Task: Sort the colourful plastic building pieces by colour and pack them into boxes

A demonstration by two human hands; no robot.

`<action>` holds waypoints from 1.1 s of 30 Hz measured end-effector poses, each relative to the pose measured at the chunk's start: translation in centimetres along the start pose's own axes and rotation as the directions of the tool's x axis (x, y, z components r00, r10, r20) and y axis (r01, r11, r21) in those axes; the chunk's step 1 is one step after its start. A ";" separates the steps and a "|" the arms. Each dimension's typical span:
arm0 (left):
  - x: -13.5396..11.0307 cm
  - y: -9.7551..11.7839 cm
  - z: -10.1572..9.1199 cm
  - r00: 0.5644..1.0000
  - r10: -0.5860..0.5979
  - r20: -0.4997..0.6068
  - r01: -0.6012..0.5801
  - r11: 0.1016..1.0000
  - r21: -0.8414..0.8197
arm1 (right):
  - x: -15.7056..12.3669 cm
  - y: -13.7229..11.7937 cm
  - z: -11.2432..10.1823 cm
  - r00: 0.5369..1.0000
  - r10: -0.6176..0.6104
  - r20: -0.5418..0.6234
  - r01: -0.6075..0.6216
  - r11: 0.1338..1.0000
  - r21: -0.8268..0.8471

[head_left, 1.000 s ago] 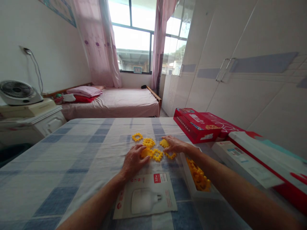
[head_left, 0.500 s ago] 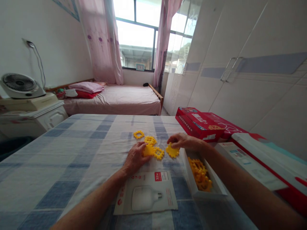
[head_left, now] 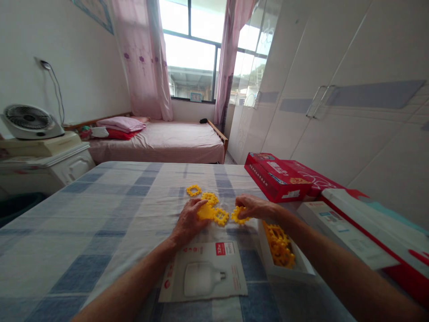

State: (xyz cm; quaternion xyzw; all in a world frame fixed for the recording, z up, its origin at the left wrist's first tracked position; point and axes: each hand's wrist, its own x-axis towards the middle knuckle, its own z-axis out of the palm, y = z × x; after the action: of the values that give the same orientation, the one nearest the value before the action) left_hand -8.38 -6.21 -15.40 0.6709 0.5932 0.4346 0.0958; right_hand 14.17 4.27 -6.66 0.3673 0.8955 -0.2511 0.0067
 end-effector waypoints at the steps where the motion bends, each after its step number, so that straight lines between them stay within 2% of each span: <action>1: 0.0 0.0 0.0 1.000 0.004 -0.011 -0.004 1.000 -0.022 | 0.2 -0.3 -0.1 1.000 -0.013 0.009 0.013 0.999 0.032; 5: 0.0 -0.3 0.1 0.998 -0.007 -0.059 -0.001 0.992 -0.130 | 1.4 -2.3 0.9 0.999 -0.034 -0.001 0.034 0.990 0.136; 9: 0.1 -0.6 0.1 0.992 -0.079 -0.094 0.055 0.971 -0.232 | 2.5 -4.2 2.7 0.999 -0.016 -0.035 0.020 0.991 0.129; 12: 0.1 -0.5 0.0 0.988 -0.121 -0.095 0.090 0.955 -0.281 | 2.6 -4.7 3.6 0.995 0.006 -0.097 0.007 0.992 0.129; 15: 0.2 -0.3 -0.1 0.983 -0.153 -0.100 0.115 0.942 -0.314 | 2.0 -4.7 3.7 0.988 0.032 -0.150 -0.008 0.988 0.156; 17: 0.3 -0.3 -0.1 0.977 -0.188 -0.099 0.138 0.917 -0.375 | 1.5 -4.8 3.2 0.989 0.031 -0.146 0.007 0.967 0.256; 19: 0.3 -0.3 0.1 0.973 -0.214 -0.082 0.156 0.880 -0.448 | 1.1 -5.2 2.6 0.992 0.012 -0.126 0.052 0.869 0.493; 21: 0.3 -0.3 0.2 0.978 -0.204 -0.051 0.151 0.850 -0.505 | 1.1 -5.7 2.2 0.996 -0.043 -0.078 0.087 0.687 0.721; 22: 0.3 -0.3 0.2 0.982 -0.186 -0.032 0.142 0.837 -0.529 | 1.3 -5.9 2.2 0.995 -0.093 -0.043 0.090 0.609 0.788; 23: 0.3 -0.2 0.2 0.986 -0.168 -0.012 0.133 0.824 -0.550 | 1.6 -6.0 2.4 0.988 -0.152 -0.003 0.089 0.567 0.819; 25: 0.3 0.1 0.0 0.989 -0.142 0.039 0.138 0.798 -0.587 | 2.5 -6.1 3.2 0.963 -0.264 0.056 0.096 0.531 0.842; 27: 0.3 0.5 -0.4 0.984 -0.142 0.104 0.176 0.768 -0.615 | 3.4 -6.0 4.1 0.951 -0.303 0.056 0.116 0.520 0.846; 29: 0.2 0.8 -0.8 0.974 -0.153 0.166 0.225 0.726 -0.650 | 3.8 -5.8 4.5 0.965 -0.260 0.029 0.118 0.534 0.837; 31: 0.2 1.1 -1.1 0.969 -0.172 0.177 0.247 0.684 -0.687 | 3.0 -5.7 3.7 0.985 -0.175 -0.010 0.109 0.568 0.816; 33: 0.1 1.2 -1.3 0.967 -0.206 0.151 0.252 0.676 -0.692 | 0.9 -5.4 1.7 0.993 -0.100 -0.069 0.115 0.605 0.788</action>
State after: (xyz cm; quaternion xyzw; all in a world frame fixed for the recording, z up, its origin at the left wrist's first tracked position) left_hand -8.41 -6.94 -13.78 0.5162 0.4576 0.5921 0.4166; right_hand 9.61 0.84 -5.94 0.2805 0.7136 -0.6165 -0.1788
